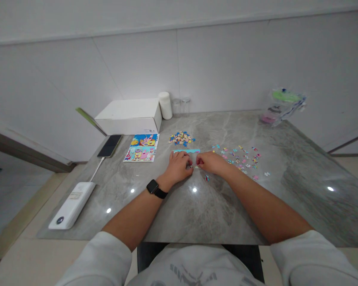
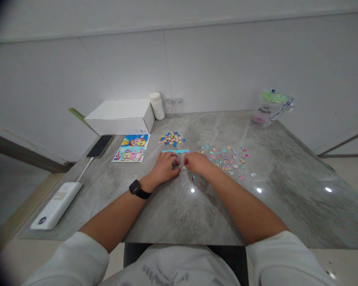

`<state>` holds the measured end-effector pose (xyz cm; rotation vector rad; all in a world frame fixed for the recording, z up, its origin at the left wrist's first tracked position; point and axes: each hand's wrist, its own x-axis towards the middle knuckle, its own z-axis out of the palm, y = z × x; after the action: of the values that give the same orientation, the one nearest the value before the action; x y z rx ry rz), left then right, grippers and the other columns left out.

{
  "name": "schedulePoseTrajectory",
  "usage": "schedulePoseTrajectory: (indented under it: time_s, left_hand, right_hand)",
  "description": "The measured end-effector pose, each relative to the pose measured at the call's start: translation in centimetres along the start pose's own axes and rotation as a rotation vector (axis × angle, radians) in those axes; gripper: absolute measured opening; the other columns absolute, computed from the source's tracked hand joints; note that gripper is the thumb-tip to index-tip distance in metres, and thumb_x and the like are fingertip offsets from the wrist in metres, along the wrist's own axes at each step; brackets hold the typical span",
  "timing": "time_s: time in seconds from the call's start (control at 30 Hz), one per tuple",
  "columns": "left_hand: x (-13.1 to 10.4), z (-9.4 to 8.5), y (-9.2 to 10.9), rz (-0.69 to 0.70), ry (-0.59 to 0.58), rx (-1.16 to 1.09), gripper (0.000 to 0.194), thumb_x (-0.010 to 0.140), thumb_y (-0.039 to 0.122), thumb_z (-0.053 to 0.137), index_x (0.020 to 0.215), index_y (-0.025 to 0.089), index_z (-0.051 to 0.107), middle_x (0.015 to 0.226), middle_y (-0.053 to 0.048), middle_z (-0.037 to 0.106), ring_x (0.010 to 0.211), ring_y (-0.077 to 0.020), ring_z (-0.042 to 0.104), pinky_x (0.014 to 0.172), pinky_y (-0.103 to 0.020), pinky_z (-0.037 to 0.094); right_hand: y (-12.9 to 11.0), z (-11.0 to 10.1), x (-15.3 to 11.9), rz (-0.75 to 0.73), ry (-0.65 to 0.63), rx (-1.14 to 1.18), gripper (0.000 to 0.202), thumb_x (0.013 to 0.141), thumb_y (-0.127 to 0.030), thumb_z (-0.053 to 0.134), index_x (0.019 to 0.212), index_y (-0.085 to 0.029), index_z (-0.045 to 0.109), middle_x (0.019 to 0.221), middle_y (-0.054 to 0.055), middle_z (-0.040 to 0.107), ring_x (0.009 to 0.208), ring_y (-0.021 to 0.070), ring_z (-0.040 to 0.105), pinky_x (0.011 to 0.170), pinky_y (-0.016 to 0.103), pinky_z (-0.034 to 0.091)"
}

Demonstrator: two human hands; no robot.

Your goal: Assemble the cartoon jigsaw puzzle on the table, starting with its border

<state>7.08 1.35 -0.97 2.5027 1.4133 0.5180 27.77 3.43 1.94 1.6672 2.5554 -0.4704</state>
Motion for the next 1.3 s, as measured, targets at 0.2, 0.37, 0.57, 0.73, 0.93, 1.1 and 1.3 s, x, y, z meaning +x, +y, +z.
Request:
schedulePoseTrajectory:
  time_s: [0.2,0.37,0.57,0.73,0.93,1.1,1.3]
  left_hand:
    - [0.2,0.6,0.0,0.023,0.009,0.011,0.016,0.092,0.035,0.073,0.104,0.024,0.071,0.13,-0.007,0.065,0.129,-0.0293,0.055,0.129,-0.063,0.02]
    - [-0.3,0.3,-0.1,0.05,0.043,0.028,0.019,0.096,0.037,0.071,0.111,0.025,0.072,0.132,-0.006,0.066,0.129,-0.0286,0.056,0.129,-0.061,0.022]
    - [-1.2,-1.3,0.0,0.192,-0.026,0.069,0.019,0.102,0.03,0.061,0.115,0.028,0.076,0.127,-0.004,0.073,0.127,-0.0268,0.058,0.13,-0.058,0.021]
    - [-1.4,-2.0,0.2,0.246,-0.086,0.074,0.027,0.105,0.028,0.053,0.11,0.029,0.08,0.116,-0.005,0.077,0.121,-0.0271,0.06,0.129,-0.06,0.022]
    - [-1.4,-1.9,0.3,0.248,-0.089,0.08,0.027,0.104,0.029,0.053,0.109,0.028,0.08,0.11,-0.005,0.078,0.117,-0.027,0.062,0.129,-0.06,0.023]
    - [-1.2,-1.8,0.2,0.252,-0.08,0.083,0.029,0.105,0.03,0.052,0.108,0.027,0.08,0.112,-0.005,0.079,0.115,-0.0273,0.063,0.128,-0.061,0.023]
    - [-1.0,-1.6,-0.2,0.267,-0.058,0.09,0.031,0.105,0.034,0.051,0.106,0.027,0.081,0.109,-0.006,0.08,0.114,-0.0284,0.064,0.128,-0.062,0.023]
  right_hand:
    - [-0.1,-0.1,-0.1,0.001,0.005,0.003,0.021,0.095,-0.021,0.066,0.109,-0.023,0.08,0.109,0.007,0.082,0.1,0.0213,0.073,0.084,0.028,0.048]
    - [-0.1,-0.1,-0.1,0.018,-0.007,0.003,0.02,0.095,-0.022,0.066,0.109,-0.023,0.08,0.107,0.006,0.082,0.099,0.0216,0.073,0.084,0.028,0.048]
    - [-0.2,-0.2,-0.2,0.009,-0.006,0.015,0.02,0.095,-0.02,0.066,0.109,-0.023,0.08,0.108,0.007,0.082,0.099,0.0213,0.073,0.084,0.028,0.048]
    - [-0.4,-0.2,-0.3,0.018,0.001,0.012,0.02,0.095,-0.02,0.065,0.108,-0.022,0.081,0.108,0.007,0.082,0.098,0.0211,0.073,0.084,0.027,0.048]
    - [-0.6,-0.1,-0.3,-0.004,-0.007,0.014,0.02,0.094,-0.02,0.066,0.108,-0.022,0.08,0.108,0.007,0.082,0.097,0.0213,0.073,0.083,0.028,0.049]
    - [-0.9,-0.3,-0.6,0.025,0.009,0.015,0.019,0.095,-0.02,0.066,0.11,-0.021,0.079,0.11,0.007,0.082,0.1,0.0214,0.073,0.082,0.027,0.048]
    - [-1.0,0.0,-1.1,0.064,0.052,0.039,0.02,0.095,-0.023,0.067,0.113,-0.02,0.075,0.111,0.008,0.081,0.101,0.0217,0.072,0.083,0.028,0.048]
